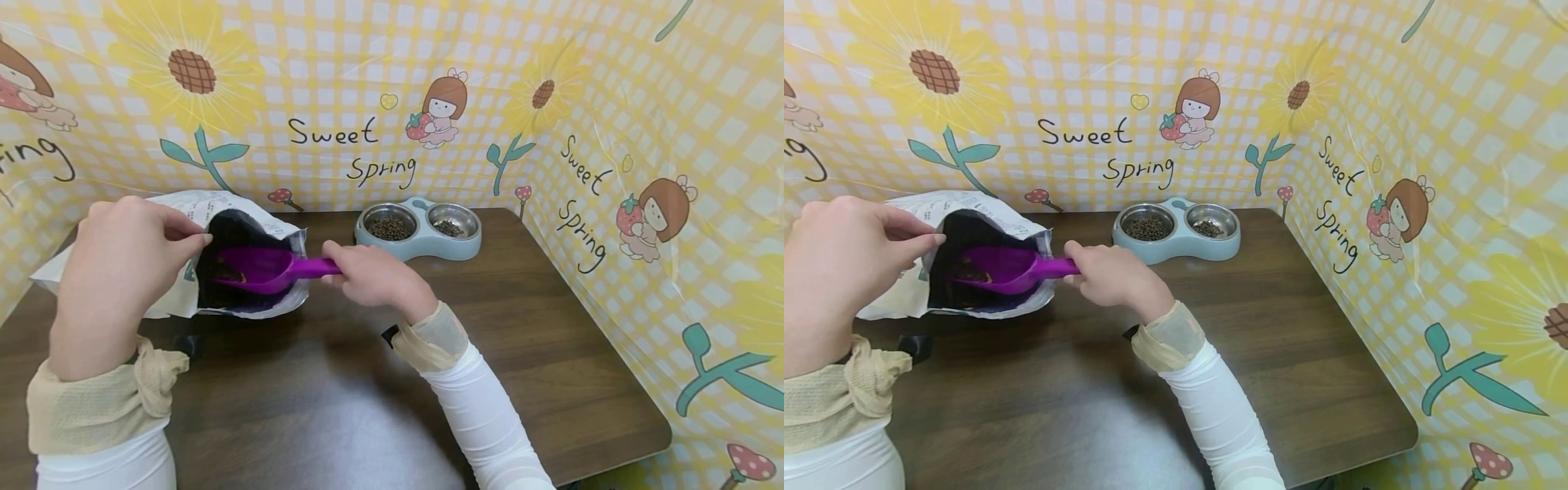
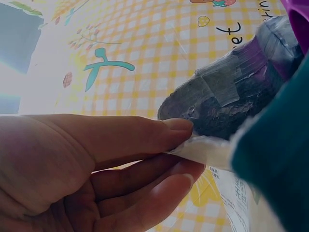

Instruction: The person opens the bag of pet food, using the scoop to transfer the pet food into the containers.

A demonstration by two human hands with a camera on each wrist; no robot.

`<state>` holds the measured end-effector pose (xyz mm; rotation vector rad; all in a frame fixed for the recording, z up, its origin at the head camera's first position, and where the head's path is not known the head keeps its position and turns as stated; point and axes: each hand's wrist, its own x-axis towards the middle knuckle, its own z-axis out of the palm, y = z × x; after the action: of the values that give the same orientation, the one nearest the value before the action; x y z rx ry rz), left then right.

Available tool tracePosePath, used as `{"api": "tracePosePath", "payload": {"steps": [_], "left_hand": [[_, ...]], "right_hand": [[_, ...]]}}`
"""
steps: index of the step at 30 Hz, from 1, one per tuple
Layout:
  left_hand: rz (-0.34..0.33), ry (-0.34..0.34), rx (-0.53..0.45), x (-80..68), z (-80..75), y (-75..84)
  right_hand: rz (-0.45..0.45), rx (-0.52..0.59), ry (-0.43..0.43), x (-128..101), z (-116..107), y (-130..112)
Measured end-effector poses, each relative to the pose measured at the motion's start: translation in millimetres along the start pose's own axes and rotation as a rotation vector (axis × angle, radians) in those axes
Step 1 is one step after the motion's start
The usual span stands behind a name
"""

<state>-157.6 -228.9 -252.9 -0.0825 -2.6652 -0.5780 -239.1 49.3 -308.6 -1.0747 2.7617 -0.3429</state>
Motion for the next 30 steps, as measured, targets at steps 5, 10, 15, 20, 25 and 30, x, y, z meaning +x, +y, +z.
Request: {"api": "tracePosePath", "payload": {"steps": [5,10,15,20,25,30], "left_hand": [[0.008,0.012,-0.001,0.4,0.2,0.1],[0.010,0.005,0.001,0.6,0.1,-0.3],[0.005,-0.002,0.000,0.7,-0.1,-0.6],[0.002,0.002,-0.003,1.2,-0.2,0.5],[-0.007,-0.003,-0.002,1.4,0.0,1.2],[-0.012,-0.004,0.002,0.3,-0.2,-0.1]], "right_hand": [[-0.031,0.048,-0.003,-4,-7,11],[-0.031,0.093,-0.024,-8,-13,21],[-0.045,0.121,-0.041,-12,-19,30],[-0.046,0.178,-0.033,-21,-27,40],[-0.063,0.223,-0.031,-32,-35,54],[-0.061,0.243,-0.037,-41,-42,69]]}}
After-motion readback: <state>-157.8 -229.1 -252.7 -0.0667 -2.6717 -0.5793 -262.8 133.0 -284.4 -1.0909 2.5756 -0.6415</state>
